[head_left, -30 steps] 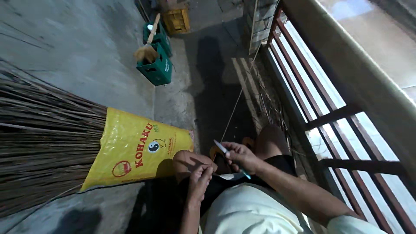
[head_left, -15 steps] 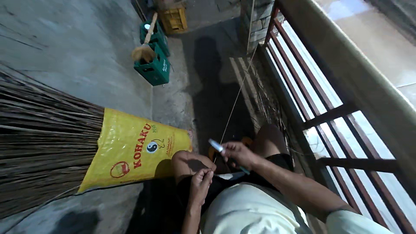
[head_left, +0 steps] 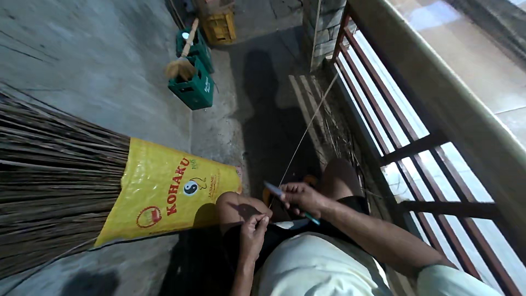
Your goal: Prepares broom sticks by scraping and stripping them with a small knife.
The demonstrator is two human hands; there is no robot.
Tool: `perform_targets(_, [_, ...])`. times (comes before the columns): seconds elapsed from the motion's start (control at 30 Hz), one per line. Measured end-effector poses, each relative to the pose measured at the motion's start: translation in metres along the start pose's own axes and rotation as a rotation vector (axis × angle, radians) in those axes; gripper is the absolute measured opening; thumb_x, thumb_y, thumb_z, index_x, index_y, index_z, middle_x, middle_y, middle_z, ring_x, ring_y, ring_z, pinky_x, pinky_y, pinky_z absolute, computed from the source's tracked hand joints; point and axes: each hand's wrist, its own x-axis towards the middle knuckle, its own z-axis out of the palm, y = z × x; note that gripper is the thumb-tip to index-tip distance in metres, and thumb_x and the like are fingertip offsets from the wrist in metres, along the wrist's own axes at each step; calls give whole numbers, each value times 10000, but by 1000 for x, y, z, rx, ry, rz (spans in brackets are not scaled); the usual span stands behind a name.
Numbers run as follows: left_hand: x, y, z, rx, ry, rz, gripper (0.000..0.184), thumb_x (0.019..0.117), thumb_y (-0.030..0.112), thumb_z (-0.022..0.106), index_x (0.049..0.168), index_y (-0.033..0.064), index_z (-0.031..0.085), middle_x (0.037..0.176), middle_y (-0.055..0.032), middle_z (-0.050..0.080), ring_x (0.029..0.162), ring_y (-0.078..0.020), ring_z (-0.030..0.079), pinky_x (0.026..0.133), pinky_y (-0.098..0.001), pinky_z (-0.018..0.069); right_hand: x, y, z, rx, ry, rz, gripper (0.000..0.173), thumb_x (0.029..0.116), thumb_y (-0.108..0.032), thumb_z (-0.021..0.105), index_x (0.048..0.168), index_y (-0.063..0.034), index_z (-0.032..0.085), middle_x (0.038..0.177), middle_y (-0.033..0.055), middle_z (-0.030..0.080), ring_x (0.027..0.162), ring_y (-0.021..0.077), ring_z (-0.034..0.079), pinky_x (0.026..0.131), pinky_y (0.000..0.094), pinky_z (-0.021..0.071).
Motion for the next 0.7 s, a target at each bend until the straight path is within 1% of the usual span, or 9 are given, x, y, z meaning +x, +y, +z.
perform_targets(0.07, [1,1,1,-11,-6,32,110,930,49,641,975,-19,714,825,14,693,665,1,594,624,-163,505,0,13,10,14,-68,-1,241,1035,-161,568,1246,-48,592,758,-19,606,509,42,513,449,199,442])
perform_targets(0.13, [1,1,0,-12,-7,43,113,934,53,636,976,-15,716,836,13,697,671,1,597,631,-163,510,5,12,3,60,-34,-33,254,1027,-140,570,1262,-48,595,770,-16,624,507,38,517,443,192,444])
perform_targets(0.27, [-2,-2,-5,3,-2,7,97,927,25,636,972,-20,709,844,-3,695,683,-15,608,649,-176,522,18,-18,-33,198,256,-31,237,1070,-123,512,1288,-40,554,752,-10,588,495,33,495,435,173,429])
perform_targets(0.3, [-3,-3,-4,3,2,-2,94,927,22,640,973,-20,709,843,-4,698,680,-15,609,646,-176,522,20,-21,-39,220,285,-25,235,1074,-122,508,1293,-44,543,747,-4,582,490,37,498,429,172,432])
perform_targets(0.4, [-2,-3,-2,-23,0,-11,91,931,29,642,969,-16,712,819,0,687,655,-19,590,614,-173,501,13,-10,-26,146,174,-52,276,1058,-128,533,1321,-44,530,768,-8,598,513,49,519,448,188,453])
perform_targets(0.47, [-1,-1,0,-54,-13,-14,94,937,38,641,974,-10,712,818,3,685,645,-20,581,592,-170,490,9,1,-5,99,98,-96,269,1031,-129,557,1281,-32,556,757,-15,617,521,51,533,455,199,455])
perform_targets(0.5, [-1,1,1,-65,-20,-24,100,942,39,636,983,-9,713,813,7,683,636,-17,575,581,-166,484,9,1,0,91,105,-119,254,1025,-126,561,1257,-25,568,753,-15,627,525,50,539,461,200,456])
perform_targets(0.6, [-3,4,-5,-67,-67,-80,161,964,40,602,1066,-30,705,805,-2,681,574,-10,540,512,-154,448,16,-19,-15,82,280,-146,241,1053,-114,539,1261,-4,589,783,6,622,544,52,530,484,200,458])
perform_targets(0.7, [-6,-2,-16,-15,-124,-183,166,979,53,594,1083,-23,698,763,-11,652,539,-34,527,491,-173,442,31,-29,-52,105,470,-233,268,1063,-112,536,1316,-32,579,789,28,624,529,61,513,465,203,447])
